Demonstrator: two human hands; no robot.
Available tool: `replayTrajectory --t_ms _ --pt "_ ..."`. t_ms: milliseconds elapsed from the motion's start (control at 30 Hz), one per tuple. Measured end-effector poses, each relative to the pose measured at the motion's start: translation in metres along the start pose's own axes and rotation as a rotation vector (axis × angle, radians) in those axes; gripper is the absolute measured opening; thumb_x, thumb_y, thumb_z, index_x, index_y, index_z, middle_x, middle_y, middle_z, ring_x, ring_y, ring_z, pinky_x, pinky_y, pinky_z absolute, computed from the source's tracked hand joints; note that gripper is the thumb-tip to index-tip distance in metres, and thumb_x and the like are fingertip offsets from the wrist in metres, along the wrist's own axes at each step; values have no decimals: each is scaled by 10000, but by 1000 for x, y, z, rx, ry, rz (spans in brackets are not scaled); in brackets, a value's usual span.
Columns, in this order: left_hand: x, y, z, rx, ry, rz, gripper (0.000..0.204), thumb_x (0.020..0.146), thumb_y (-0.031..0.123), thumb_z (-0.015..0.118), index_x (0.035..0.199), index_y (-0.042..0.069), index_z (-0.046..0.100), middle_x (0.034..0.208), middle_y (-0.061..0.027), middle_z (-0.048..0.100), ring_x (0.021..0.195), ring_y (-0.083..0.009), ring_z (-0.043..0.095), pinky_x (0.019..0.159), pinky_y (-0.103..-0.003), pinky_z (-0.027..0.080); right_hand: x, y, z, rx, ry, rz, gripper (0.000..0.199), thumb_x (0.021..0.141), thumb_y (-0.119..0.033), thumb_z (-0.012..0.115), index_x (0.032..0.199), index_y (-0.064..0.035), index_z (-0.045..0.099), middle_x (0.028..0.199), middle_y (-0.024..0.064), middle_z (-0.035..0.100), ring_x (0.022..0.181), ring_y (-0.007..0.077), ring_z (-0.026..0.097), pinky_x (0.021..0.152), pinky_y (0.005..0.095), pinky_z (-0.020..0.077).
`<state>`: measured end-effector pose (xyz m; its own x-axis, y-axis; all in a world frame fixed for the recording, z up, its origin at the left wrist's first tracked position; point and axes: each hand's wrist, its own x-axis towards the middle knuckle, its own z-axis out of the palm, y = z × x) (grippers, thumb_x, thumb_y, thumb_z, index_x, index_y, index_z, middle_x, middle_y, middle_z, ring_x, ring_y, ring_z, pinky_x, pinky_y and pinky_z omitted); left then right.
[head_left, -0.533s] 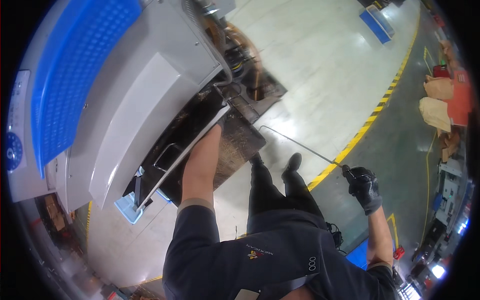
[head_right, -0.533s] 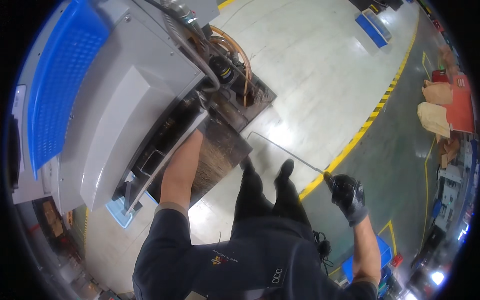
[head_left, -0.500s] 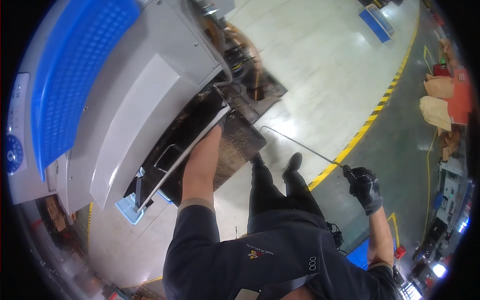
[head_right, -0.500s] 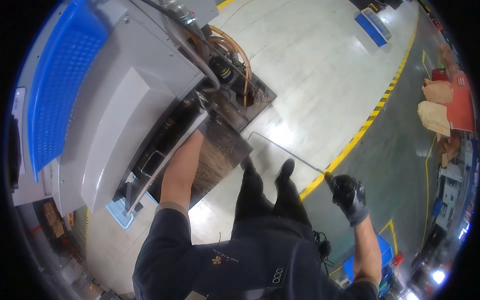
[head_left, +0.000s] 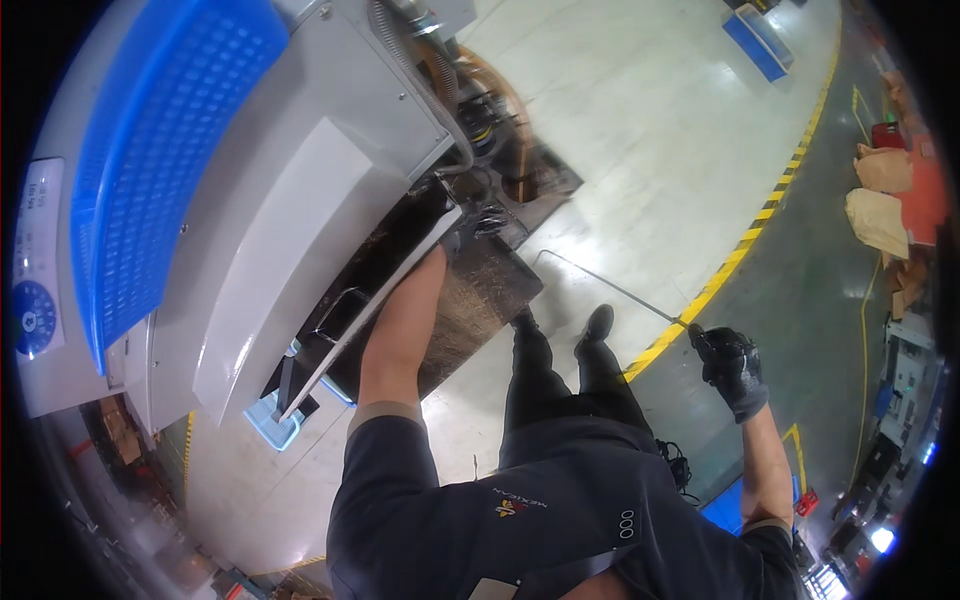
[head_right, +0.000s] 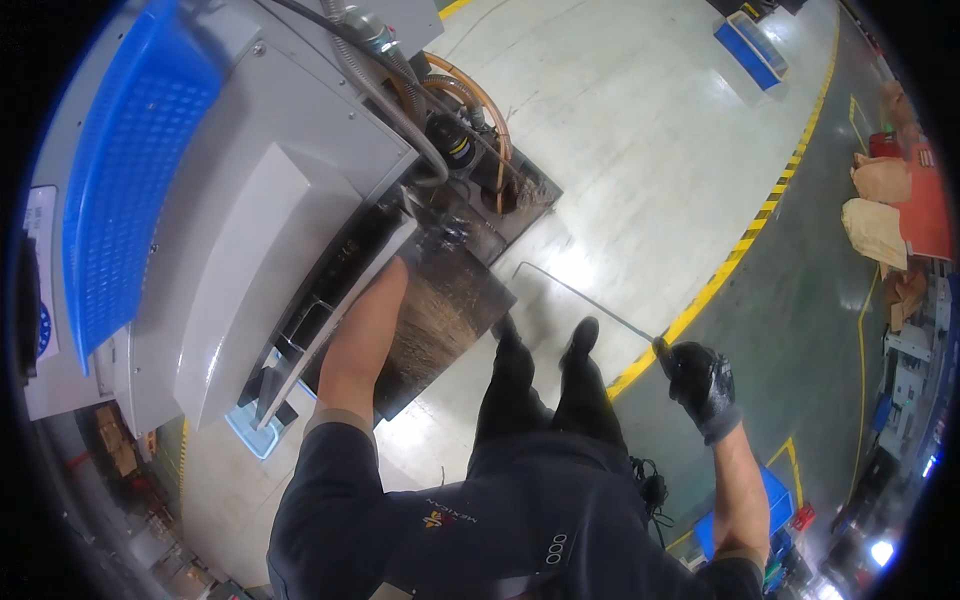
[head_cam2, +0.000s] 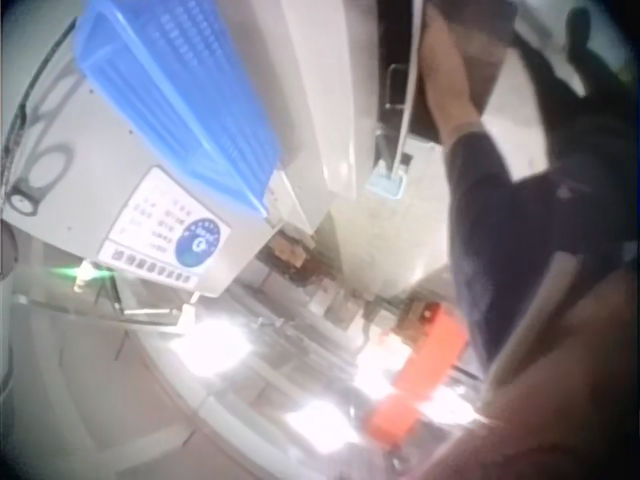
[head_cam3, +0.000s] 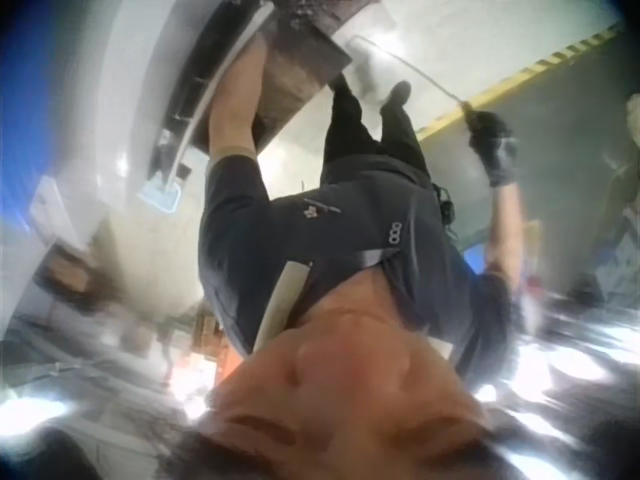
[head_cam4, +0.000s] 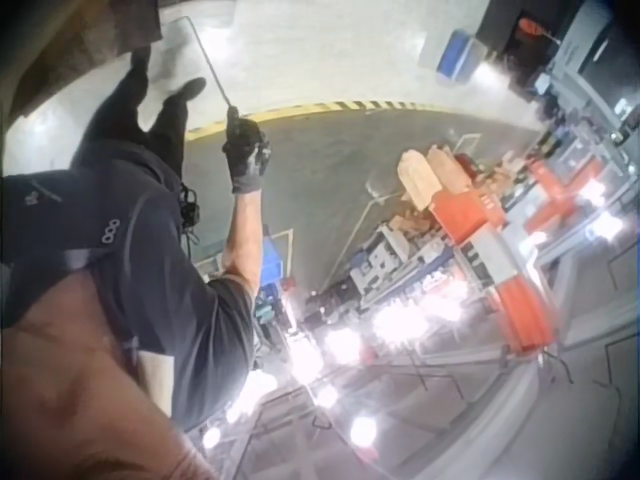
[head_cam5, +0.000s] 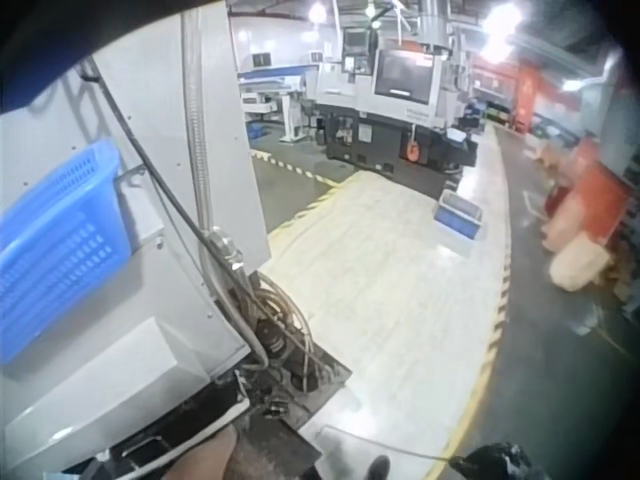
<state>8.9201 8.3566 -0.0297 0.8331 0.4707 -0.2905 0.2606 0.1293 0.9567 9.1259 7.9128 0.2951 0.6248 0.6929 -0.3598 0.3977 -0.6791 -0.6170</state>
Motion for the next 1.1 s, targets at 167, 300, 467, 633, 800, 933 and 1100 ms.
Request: replayTrajectory --t_ms 167,300,467,633,800,933,1100 --pt "9 -4 4 478 190 89 352 902 241 409 1180 35 471 1095 -133 526 1011 -242 505 841 -333 427 -3 -2 -5 92 -18 191 199 853 -178 598 794 11 615 522 77 554 432 126 554 444 262 423" --pt "8 14 -10 890 329 144 337 858 280 456 1098 58 537 977 -150 577 917 -296 556 778 -386 448 -4 -6 -6 267 -11 322 212 860 -191 592 791 7 625 526 71 563 431 99 542 441 240 409" --pt "-6 68 -25 1307 474 207 327 813 320 503 1015 82 602 860 -167 627 822 -350 607 716 -439 468 -3 8 6 207 -3 268 266 855 -230 613 719 -2 624 559 36 553 374 70 469 360 223 349" --pt "-17 183 40 1288 431 -183 328 838 340 470 955 74 622 915 -166 629 883 -327 601 742 -406 469 3 1 3 39 -20 264 241 855 -204 609 725 -2 625 539 41 534 382 77 479 364 241 353" --pt "-2 95 -14 947 268 -45 256 907 214 432 1057 40 545 976 -86 594 881 -179 569 751 -327 485 10 4 14 103 55 -13 235 863 -189 599 720 -4 618 540 38 530 378 70 471 374 244 359" --pt "-4 122 29 1043 175 485 232 926 184 412 1069 45 532 1016 -57 579 915 -140 550 741 -314 487 9 1 6 234 59 221 226 860 -185 605 726 -3 619 544 37 532 374 69 464 377 240 356" --pt "-7 62 -6 472 132 323 244 924 209 399 1080 80 535 1065 -67 561 984 -172 531 792 -346 465 15 10 17 234 33 16 215 864 -182 600 749 -2 618 525 32 521 370 60 447 375 229 340"
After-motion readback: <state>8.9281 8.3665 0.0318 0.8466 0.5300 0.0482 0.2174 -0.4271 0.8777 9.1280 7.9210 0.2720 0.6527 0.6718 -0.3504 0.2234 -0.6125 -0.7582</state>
